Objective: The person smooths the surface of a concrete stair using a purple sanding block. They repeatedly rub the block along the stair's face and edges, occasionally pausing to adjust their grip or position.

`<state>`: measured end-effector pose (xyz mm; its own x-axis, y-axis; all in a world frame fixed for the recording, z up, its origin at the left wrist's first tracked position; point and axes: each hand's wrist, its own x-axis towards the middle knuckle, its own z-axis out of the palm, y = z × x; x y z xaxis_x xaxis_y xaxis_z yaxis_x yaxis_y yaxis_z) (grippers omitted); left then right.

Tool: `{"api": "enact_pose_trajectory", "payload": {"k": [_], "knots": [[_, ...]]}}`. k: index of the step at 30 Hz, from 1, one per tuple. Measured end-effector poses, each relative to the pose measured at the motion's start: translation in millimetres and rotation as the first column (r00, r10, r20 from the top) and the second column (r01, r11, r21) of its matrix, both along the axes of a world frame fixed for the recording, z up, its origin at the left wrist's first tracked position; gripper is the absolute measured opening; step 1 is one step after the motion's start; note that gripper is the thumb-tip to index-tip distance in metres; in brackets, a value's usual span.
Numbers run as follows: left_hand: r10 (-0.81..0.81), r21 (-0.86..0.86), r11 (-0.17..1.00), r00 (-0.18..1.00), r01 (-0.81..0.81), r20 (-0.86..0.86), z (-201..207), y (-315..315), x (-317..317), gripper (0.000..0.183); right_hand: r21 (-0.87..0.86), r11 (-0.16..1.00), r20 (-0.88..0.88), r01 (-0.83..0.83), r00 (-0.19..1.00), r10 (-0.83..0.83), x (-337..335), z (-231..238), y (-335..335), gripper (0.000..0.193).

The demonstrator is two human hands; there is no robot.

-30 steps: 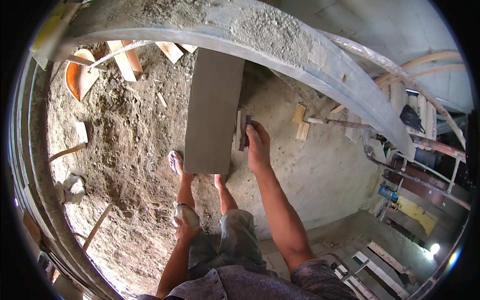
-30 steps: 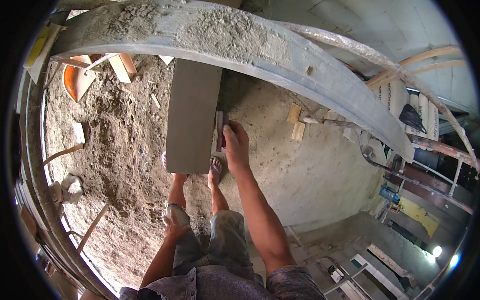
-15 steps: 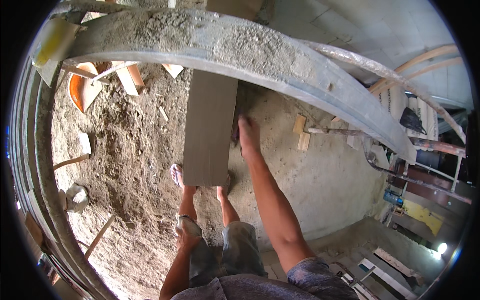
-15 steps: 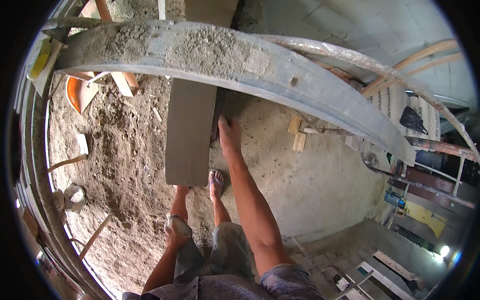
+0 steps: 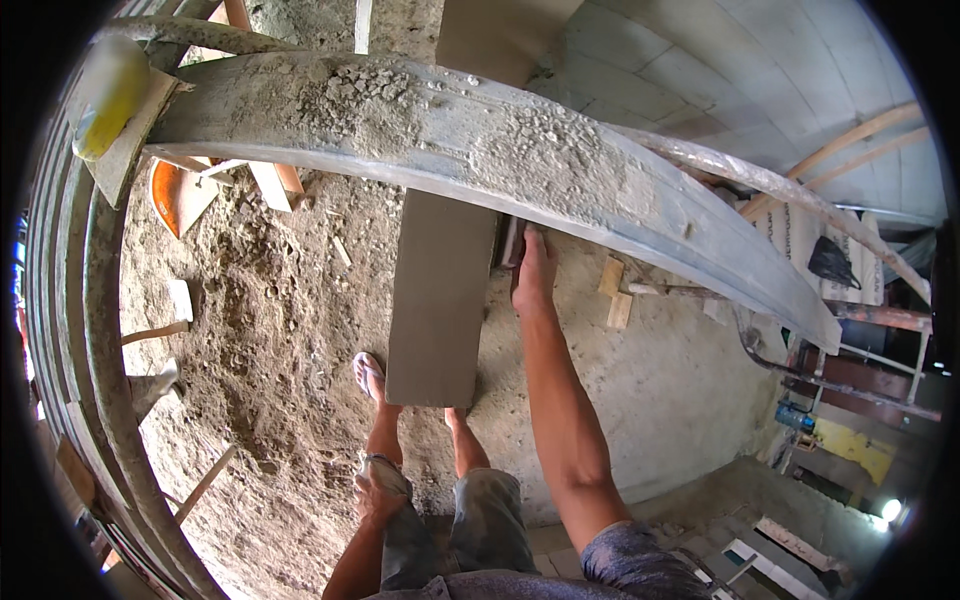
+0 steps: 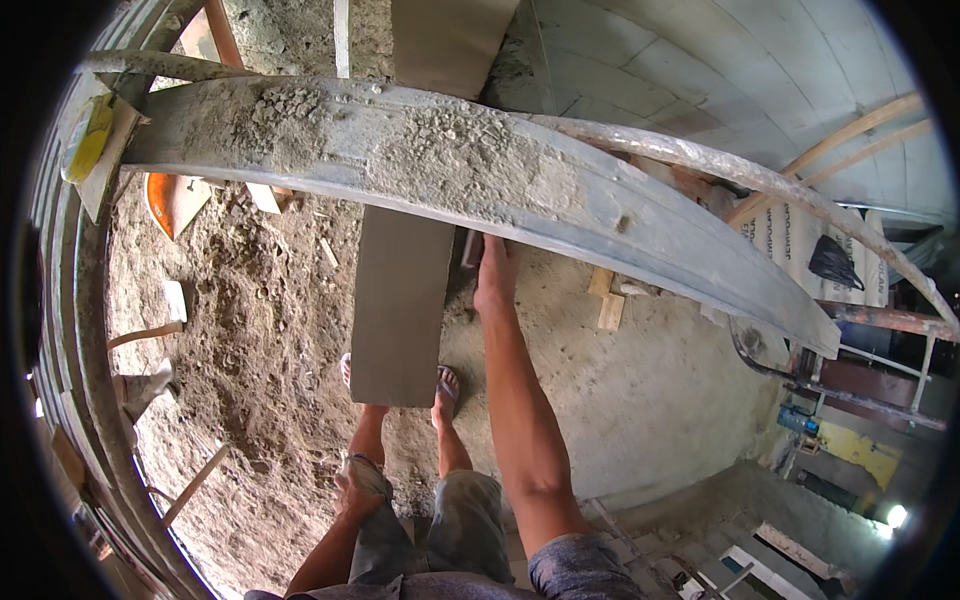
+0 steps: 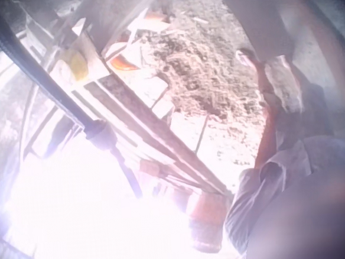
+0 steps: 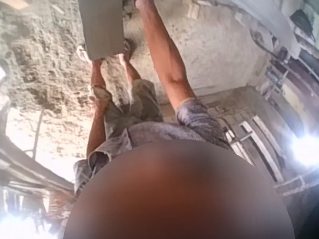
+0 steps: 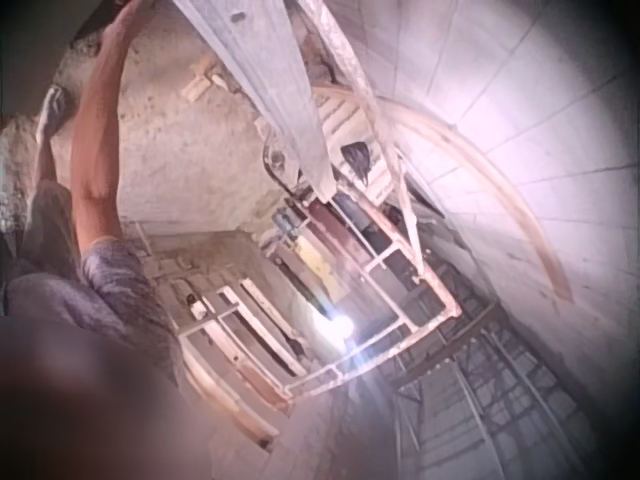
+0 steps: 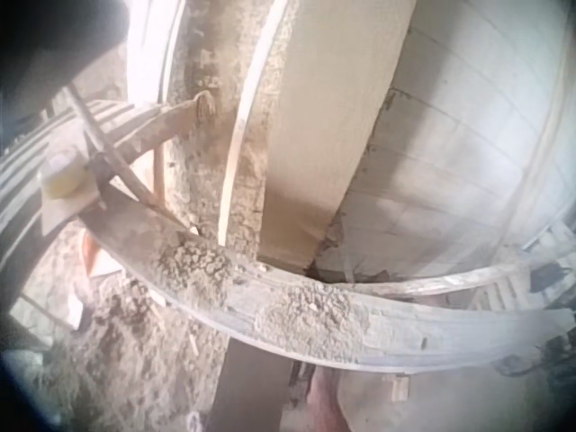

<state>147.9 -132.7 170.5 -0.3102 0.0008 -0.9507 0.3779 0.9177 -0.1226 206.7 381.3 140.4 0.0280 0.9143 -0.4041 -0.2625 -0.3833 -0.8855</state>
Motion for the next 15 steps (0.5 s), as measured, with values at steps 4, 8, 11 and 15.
{"api": "enact_pose_trajectory", "payload": {"k": [4, 8, 11, 15], "knots": [[-0.081, 0.041, 0.996, 0.996, 0.082, -0.031, -2, 17, -7, 0.122, 0.004, 1.0, 0.041, -0.014, 0.999, 0.013, -9, -36, 53, 0.049], [-0.063, 0.021, 0.998, 0.998, 0.063, -0.017, -6, -8, -5, 0.12, 0.006, 0.974, 0.067, -0.226, 0.972, 0.225, -11, -57, 61, 0.051], [-0.071, 0.047, 0.996, 0.997, 0.071, -0.006, -7, -9, -9, 0.12, -0.098, 0.921, 0.196, -0.377, 0.9, 0.389, -17, -53, 91, 0.053], [-0.139, 0.097, 0.985, 0.99, 0.141, -0.029, -14, 24, -25, 0.12, 0.066, 0.893, 0.879, -0.445, 0.449, 0.159, 57, -62, 77, 0.058]]}}
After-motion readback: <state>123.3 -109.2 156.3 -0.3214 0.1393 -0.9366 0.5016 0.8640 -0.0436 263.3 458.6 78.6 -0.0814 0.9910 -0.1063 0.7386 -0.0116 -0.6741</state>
